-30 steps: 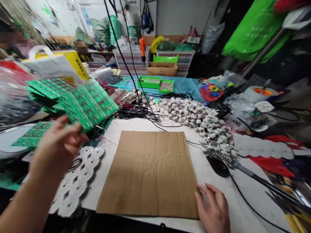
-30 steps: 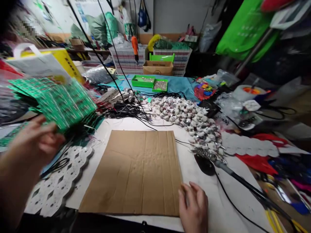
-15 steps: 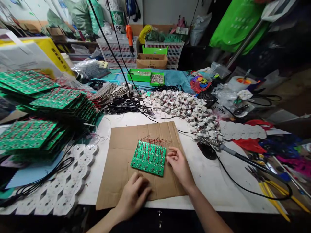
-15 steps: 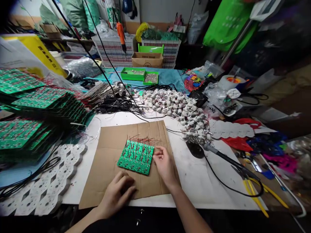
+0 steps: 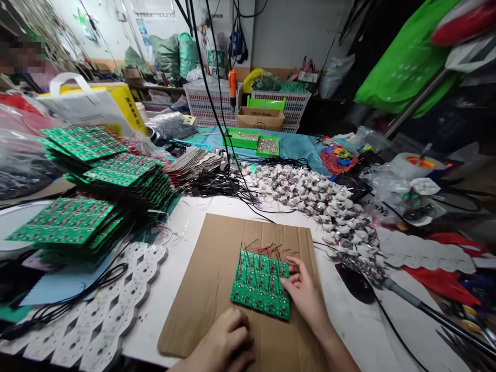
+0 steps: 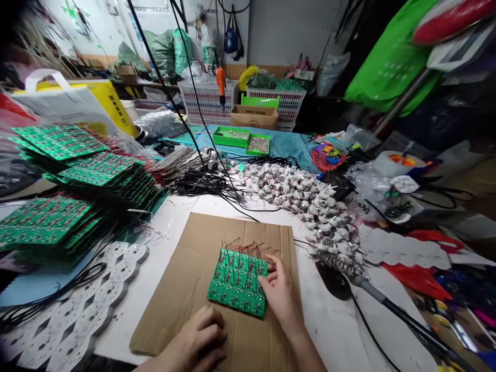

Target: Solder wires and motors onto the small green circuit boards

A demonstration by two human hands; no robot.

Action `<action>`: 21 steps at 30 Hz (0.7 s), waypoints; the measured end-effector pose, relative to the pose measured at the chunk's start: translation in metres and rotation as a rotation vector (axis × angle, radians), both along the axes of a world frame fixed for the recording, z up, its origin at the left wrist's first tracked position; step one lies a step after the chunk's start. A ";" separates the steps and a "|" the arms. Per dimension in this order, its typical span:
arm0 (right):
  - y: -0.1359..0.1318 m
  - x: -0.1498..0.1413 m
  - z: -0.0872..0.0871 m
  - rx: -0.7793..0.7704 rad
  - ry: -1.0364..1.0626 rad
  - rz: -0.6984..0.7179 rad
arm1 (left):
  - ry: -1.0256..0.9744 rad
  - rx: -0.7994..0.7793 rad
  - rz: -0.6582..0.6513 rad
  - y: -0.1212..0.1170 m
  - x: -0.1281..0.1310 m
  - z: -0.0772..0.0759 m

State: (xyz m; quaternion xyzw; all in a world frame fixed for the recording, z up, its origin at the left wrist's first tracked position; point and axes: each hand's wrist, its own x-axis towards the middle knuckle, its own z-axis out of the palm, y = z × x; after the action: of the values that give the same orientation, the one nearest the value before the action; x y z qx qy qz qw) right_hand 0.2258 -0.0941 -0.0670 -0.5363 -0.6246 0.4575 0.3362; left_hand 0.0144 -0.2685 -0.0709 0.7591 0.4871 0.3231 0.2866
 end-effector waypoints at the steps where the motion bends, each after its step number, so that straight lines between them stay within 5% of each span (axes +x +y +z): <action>1: 0.000 0.004 -0.001 -0.002 0.008 0.002 | -0.010 0.018 -0.004 0.000 0.003 -0.004; 3: 0.000 0.009 -0.002 -0.002 0.020 0.013 | -0.041 -0.003 -0.007 0.004 0.001 -0.003; 6: -0.003 0.011 -0.006 0.000 0.033 0.025 | -0.023 -0.118 0.116 0.042 -0.025 0.026; 10: -0.005 0.007 -0.004 0.007 0.031 0.015 | 0.295 -0.019 0.429 0.160 -0.088 0.082; 12: -0.007 0.006 0.002 0.029 0.016 -0.003 | 0.527 0.021 0.583 0.226 -0.112 0.097; 16: -0.013 0.018 0.020 0.138 -0.053 -0.073 | 0.631 0.067 0.566 0.310 -0.141 0.101; 21: -0.029 0.068 0.023 0.161 -0.138 -0.197 | 0.784 0.029 0.445 0.335 -0.171 0.097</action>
State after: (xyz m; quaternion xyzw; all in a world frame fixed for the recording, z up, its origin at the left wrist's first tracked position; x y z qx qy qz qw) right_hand 0.2935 -0.1234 -0.0435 -0.5965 -0.6251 0.3328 0.3776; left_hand -0.1562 0.0661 0.0262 0.7051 0.7055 0.0714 -0.0066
